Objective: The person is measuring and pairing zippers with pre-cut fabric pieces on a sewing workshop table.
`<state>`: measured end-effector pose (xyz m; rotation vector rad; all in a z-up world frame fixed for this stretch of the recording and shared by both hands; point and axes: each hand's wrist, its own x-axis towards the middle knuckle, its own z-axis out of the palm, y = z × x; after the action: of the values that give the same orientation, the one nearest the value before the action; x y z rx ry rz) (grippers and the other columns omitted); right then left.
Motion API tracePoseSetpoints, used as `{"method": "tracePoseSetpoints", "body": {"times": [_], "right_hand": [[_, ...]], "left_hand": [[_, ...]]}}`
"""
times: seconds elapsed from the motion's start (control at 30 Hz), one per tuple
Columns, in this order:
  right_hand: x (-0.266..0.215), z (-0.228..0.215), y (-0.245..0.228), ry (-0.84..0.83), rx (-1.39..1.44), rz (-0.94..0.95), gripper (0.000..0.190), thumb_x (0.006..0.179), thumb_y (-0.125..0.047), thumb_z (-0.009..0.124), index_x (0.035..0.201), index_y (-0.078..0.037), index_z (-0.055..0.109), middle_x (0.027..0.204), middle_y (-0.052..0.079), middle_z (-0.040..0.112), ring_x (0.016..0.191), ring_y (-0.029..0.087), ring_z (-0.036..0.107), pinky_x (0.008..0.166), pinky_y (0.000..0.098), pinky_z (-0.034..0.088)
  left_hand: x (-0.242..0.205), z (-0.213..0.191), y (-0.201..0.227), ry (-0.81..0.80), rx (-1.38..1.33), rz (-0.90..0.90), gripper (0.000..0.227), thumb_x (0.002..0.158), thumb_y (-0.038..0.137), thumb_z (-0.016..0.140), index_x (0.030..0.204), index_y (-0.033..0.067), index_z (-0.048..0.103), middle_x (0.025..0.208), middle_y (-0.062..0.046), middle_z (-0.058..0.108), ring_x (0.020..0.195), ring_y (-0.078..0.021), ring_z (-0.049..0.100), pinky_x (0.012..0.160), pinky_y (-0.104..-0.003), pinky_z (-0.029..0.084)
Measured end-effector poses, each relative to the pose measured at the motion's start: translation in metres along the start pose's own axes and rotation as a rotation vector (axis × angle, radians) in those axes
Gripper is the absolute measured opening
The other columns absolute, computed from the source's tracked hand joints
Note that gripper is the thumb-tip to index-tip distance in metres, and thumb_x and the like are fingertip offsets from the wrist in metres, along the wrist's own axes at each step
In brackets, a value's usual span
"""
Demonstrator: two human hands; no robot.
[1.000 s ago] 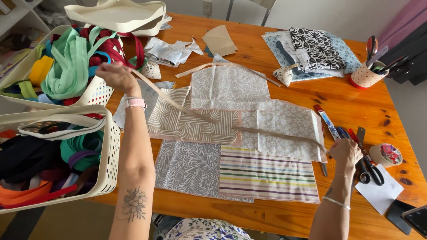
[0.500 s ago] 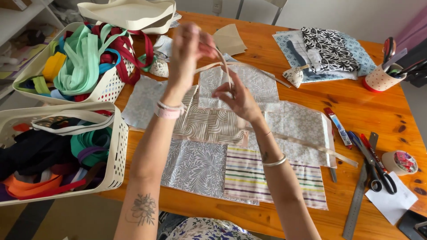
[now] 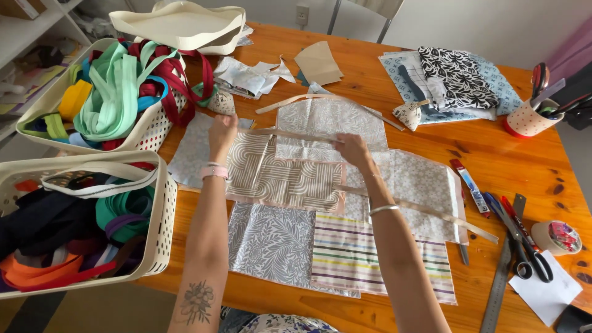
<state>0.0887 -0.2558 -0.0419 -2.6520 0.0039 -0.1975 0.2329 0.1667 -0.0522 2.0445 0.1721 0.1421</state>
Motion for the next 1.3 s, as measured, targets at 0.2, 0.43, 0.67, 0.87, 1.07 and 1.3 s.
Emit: {"method": "tracePoseSetpoints", "body": {"times": [0.2,0.43,0.67,0.87,1.07,1.3], "right_hand": [[-0.081,-0.07,0.027,0.051,-0.066,0.045,0.041,0.102,-0.031,0.076,0.143,-0.03,0.075,0.136,0.001,0.075,0.132,0.028,0.068,0.112,0.0447,0.055],[-0.216,-0.14,0.131,-0.267,-0.181,0.247,0.031,0.086,-0.015,0.087,0.116,-0.017,0.08,0.113,0.011,0.081,0.118,0.037,0.077,0.106,0.052,0.06],[-0.25,-0.136,0.176,-0.295,-0.244,0.432,0.038,0.089,-0.038,0.085,0.125,-0.031,0.078,0.117,0.004,0.085,0.118,0.029,0.078,0.104,0.0458,0.06],[-0.214,-0.181,0.186,-0.115,-0.135,0.378,0.033,0.096,-0.023,0.074,0.129,-0.023,0.079,0.113,0.01,0.085,0.114,0.033,0.078,0.102,0.047,0.059],[-0.145,-0.21,0.181,0.202,-0.238,0.309,0.025,0.11,-0.041,0.073,0.129,-0.027,0.081,0.107,0.0,0.082,0.109,0.031,0.078,0.098,0.0479,0.058],[-0.14,-0.143,0.176,0.308,-0.425,0.321,0.056,0.103,-0.041,0.075,0.155,-0.018,0.069,0.159,0.016,0.062,0.135,0.048,0.062,0.12,0.0668,0.03]], "left_hand": [[-0.09,0.03,0.071,0.144,0.578,0.401,0.038,0.093,0.054,0.08,0.112,0.0216,0.076,0.097,-0.011,0.076,0.104,-0.0406,0.072,0.092,-0.055,0.05],[-0.239,0.155,0.098,-0.627,0.315,0.833,0.022,0.087,0.027,0.088,0.103,0.02,0.077,0.097,-0.007,0.076,0.103,-0.0323,0.075,0.095,-0.044,0.057],[-0.254,0.238,0.07,-0.709,0.407,0.997,0.023,0.083,0.024,0.088,0.1,0.0181,0.073,0.094,-0.009,0.078,0.096,-0.0377,0.079,0.086,-0.05,0.062],[-0.22,0.217,0.134,-0.517,0.314,1.029,0.014,0.09,0.012,0.082,0.095,0.013,0.069,0.09,-0.011,0.076,0.087,-0.0363,0.079,0.077,-0.049,0.064],[-0.18,0.24,0.157,-0.27,0.316,1.004,0.02,0.096,0.009,0.073,0.106,0.0107,0.056,0.093,-0.015,0.07,0.084,-0.0417,0.078,0.075,-0.053,0.062],[-0.271,0.182,0.143,-0.177,0.36,1.036,0.05,0.093,0.021,0.084,0.133,0.0096,0.056,0.123,-0.023,0.067,0.112,-0.0456,0.071,0.099,-0.057,0.055]]}}
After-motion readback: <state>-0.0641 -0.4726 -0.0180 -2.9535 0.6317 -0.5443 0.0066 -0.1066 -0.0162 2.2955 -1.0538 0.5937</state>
